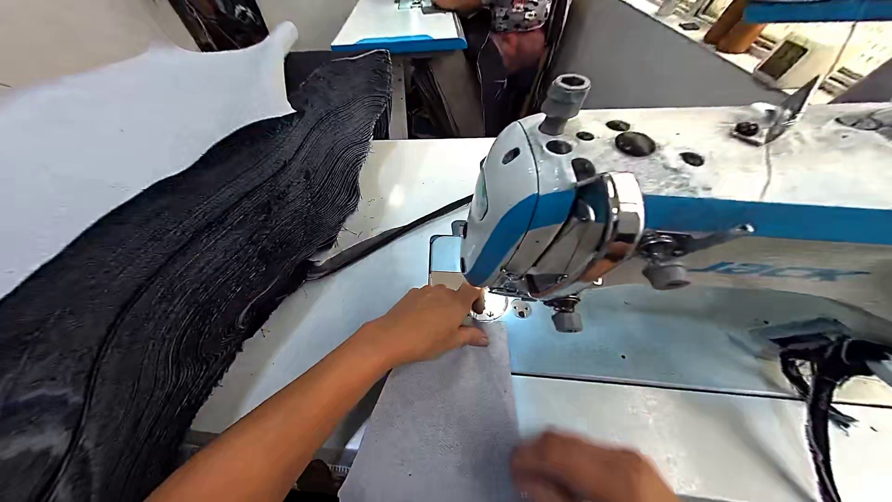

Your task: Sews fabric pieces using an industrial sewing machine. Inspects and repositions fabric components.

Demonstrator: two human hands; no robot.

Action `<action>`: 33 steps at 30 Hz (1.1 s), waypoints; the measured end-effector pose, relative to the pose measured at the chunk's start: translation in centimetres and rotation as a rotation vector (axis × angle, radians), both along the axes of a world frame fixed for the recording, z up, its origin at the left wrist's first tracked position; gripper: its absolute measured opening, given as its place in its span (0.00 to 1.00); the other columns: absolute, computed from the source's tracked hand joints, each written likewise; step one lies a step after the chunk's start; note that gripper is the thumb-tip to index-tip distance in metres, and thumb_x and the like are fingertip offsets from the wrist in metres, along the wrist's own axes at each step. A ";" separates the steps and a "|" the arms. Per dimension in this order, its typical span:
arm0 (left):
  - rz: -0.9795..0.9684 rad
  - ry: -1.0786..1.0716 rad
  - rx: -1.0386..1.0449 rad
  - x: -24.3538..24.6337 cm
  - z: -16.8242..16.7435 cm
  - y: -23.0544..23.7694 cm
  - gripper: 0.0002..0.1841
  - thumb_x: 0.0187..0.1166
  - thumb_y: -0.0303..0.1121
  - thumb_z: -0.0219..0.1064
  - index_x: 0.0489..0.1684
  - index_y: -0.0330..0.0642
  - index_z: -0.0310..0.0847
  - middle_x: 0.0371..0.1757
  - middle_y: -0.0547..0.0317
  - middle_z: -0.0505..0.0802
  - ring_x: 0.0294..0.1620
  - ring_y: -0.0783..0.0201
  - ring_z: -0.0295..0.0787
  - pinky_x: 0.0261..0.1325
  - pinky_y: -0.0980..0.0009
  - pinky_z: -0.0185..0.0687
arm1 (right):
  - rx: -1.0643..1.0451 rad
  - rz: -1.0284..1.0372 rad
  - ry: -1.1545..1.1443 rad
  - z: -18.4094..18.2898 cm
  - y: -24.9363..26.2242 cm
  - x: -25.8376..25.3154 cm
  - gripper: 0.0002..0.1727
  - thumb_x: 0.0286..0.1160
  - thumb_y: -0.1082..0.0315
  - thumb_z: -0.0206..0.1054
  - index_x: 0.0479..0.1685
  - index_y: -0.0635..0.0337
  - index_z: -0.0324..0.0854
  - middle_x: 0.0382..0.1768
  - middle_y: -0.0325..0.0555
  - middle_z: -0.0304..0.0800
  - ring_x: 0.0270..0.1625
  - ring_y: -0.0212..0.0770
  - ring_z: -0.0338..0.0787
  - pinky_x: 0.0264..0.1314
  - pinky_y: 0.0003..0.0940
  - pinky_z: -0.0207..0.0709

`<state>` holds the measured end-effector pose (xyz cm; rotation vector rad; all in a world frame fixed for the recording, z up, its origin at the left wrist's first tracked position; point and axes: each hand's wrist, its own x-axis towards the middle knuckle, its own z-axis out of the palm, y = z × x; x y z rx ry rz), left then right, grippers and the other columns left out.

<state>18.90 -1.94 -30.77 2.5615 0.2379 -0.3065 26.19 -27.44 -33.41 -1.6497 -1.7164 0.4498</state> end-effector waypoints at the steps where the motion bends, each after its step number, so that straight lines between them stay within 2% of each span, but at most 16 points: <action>1: -0.004 -0.028 0.004 -0.1 -0.2 0.0 0.22 0.82 0.46 0.69 0.60 0.35 0.83 0.42 0.45 0.93 0.46 0.47 0.92 0.52 0.45 0.83 | 0.136 -0.089 -0.124 -0.5 1.6 1.5 0.11 0.85 0.62 0.65 0.43 0.58 0.92 0.44 0.46 0.96 0.51 0.40 0.95 0.55 0.32 0.86; 2: -0.010 -0.046 0.009 -0.2 -0.3 0.0 0.22 0.82 0.46 0.69 0.59 0.34 0.84 0.42 0.45 0.93 0.46 0.47 0.92 0.51 0.45 0.84 | 0.259 -0.148 -0.262 -1.7 3.3 2.9 0.13 0.87 0.59 0.62 0.45 0.53 0.91 0.48 0.43 0.96 0.58 0.38 0.92 0.62 0.29 0.83; 3: -0.009 -0.057 0.016 -0.3 -0.2 -0.1 0.21 0.82 0.46 0.69 0.57 0.34 0.85 0.42 0.45 0.93 0.45 0.47 0.92 0.50 0.45 0.83 | 0.349 -0.173 -0.375 -2.9 4.7 4.1 0.14 0.89 0.58 0.60 0.46 0.52 0.90 0.50 0.42 0.96 0.61 0.40 0.92 0.64 0.29 0.83; 5: 0.010 -0.062 0.043 -0.4 -0.1 -0.2 0.21 0.82 0.48 0.69 0.54 0.35 0.85 0.36 0.46 0.92 0.42 0.48 0.92 0.45 0.48 0.83 | 0.384 -0.166 -0.481 -4.4 6.1 5.5 0.16 0.88 0.57 0.60 0.46 0.53 0.92 0.51 0.44 0.96 0.62 0.43 0.92 0.65 0.32 0.83; 10: 0.150 -0.054 0.094 -2.0 -0.7 1.0 0.29 0.74 0.58 0.72 0.50 0.37 0.82 0.28 0.52 0.90 0.34 0.51 0.90 0.39 0.48 0.83 | 0.344 -0.200 -0.493 -5.0 5.7 5.6 0.17 0.88 0.54 0.60 0.46 0.51 0.93 0.51 0.40 0.97 0.61 0.40 0.92 0.65 0.33 0.81; 13: 0.203 0.022 0.061 -3.7 -0.2 2.6 0.27 0.72 0.59 0.74 0.45 0.39 0.85 0.26 0.54 0.89 0.31 0.53 0.88 0.40 0.48 0.82 | 0.337 -0.213 -0.529 -5.0 5.8 5.9 0.18 0.88 0.50 0.59 0.45 0.46 0.93 0.51 0.36 0.97 0.60 0.39 0.91 0.64 0.37 0.78; 17: 0.279 0.084 0.137 -6.0 0.5 4.5 0.26 0.73 0.58 0.74 0.40 0.39 0.89 0.27 0.51 0.90 0.34 0.49 0.90 0.42 0.43 0.82 | 0.330 -0.209 -0.549 -4.9 5.7 6.0 0.19 0.88 0.48 0.58 0.45 0.45 0.93 0.51 0.35 0.97 0.60 0.39 0.91 0.67 0.40 0.76; 19: 0.322 -0.033 0.228 -7.2 0.3 4.5 0.23 0.74 0.54 0.74 0.40 0.39 0.89 0.28 0.51 0.91 0.34 0.49 0.91 0.43 0.44 0.83 | 0.333 -0.202 -0.552 -4.8 5.7 6.0 0.19 0.89 0.49 0.58 0.45 0.46 0.93 0.51 0.35 0.97 0.60 0.39 0.91 0.68 0.41 0.77; 21: 0.310 -0.294 0.384 -8.0 0.0 2.3 0.17 0.75 0.46 0.75 0.40 0.38 0.90 0.34 0.49 0.92 0.40 0.47 0.91 0.47 0.46 0.86 | 0.342 -0.191 -0.540 -5.0 5.7 6.0 0.19 0.89 0.50 0.58 0.44 0.48 0.94 0.50 0.37 0.97 0.60 0.41 0.91 0.68 0.41 0.77; 24: 0.182 -0.660 0.524 -8.2 0.3 -6.1 0.08 0.79 0.35 0.67 0.40 0.43 0.91 0.41 0.53 0.94 0.50 0.51 0.92 0.52 0.54 0.86 | 0.338 -0.183 -0.528 -4.9 5.7 5.9 0.19 0.88 0.51 0.58 0.44 0.49 0.94 0.49 0.37 0.97 0.60 0.41 0.91 0.69 0.40 0.78; 25: 0.129 -0.678 0.458 -8.4 0.3 -9.4 0.09 0.81 0.33 0.64 0.43 0.45 0.91 0.45 0.54 0.96 0.56 0.51 0.93 0.59 0.55 0.86 | 0.338 -0.183 -0.524 -5.0 5.7 5.9 0.19 0.88 0.51 0.58 0.44 0.49 0.94 0.49 0.37 0.97 0.60 0.41 0.92 0.69 0.41 0.78; 26: 0.092 -0.623 0.368 -8.5 -0.1 -12.0 0.10 0.84 0.35 0.63 0.48 0.45 0.91 0.51 0.53 0.96 0.64 0.48 0.91 0.69 0.49 0.82 | 0.339 -0.182 -0.516 -5.0 5.7 5.9 0.19 0.88 0.52 0.58 0.43 0.49 0.94 0.49 0.38 0.97 0.60 0.41 0.92 0.68 0.40 0.79; 27: 0.081 -0.545 0.325 -8.6 -1.1 -13.6 0.14 0.85 0.42 0.64 0.55 0.47 0.90 0.60 0.53 0.94 0.73 0.45 0.85 0.77 0.40 0.73 | 0.340 -0.182 -0.505 -5.1 5.7 6.0 0.19 0.87 0.52 0.59 0.43 0.50 0.94 0.49 0.38 0.97 0.60 0.41 0.92 0.67 0.39 0.80; 29: 0.096 -0.526 0.354 -8.3 -4.7 -13.6 0.26 0.78 0.55 0.66 0.67 0.49 0.87 0.71 0.55 0.90 0.81 0.40 0.77 0.75 0.22 0.60 | 0.336 -0.180 -0.484 -5.2 5.7 6.3 0.19 0.87 0.54 0.58 0.42 0.51 0.95 0.51 0.39 0.97 0.60 0.41 0.92 0.65 0.37 0.81; 31: 0.074 -0.582 0.410 -8.4 -6.8 -11.3 0.33 0.79 0.64 0.58 0.73 0.51 0.80 0.76 0.59 0.86 0.83 0.44 0.75 0.72 0.17 0.56 | 0.328 -0.175 -0.475 -5.3 5.9 6.7 0.19 0.86 0.55 0.58 0.45 0.51 0.95 0.54 0.38 0.96 0.61 0.41 0.91 0.64 0.36 0.82; 33: 0.037 -0.577 0.349 -8.9 -6.8 -9.2 0.37 0.83 0.65 0.49 0.81 0.46 0.73 0.79 0.58 0.84 0.85 0.49 0.73 0.76 0.19 0.53 | 0.318 -0.165 -0.470 -5.2 6.4 6.8 0.19 0.84 0.57 0.57 0.48 0.51 0.95 0.56 0.38 0.96 0.62 0.41 0.91 0.65 0.38 0.81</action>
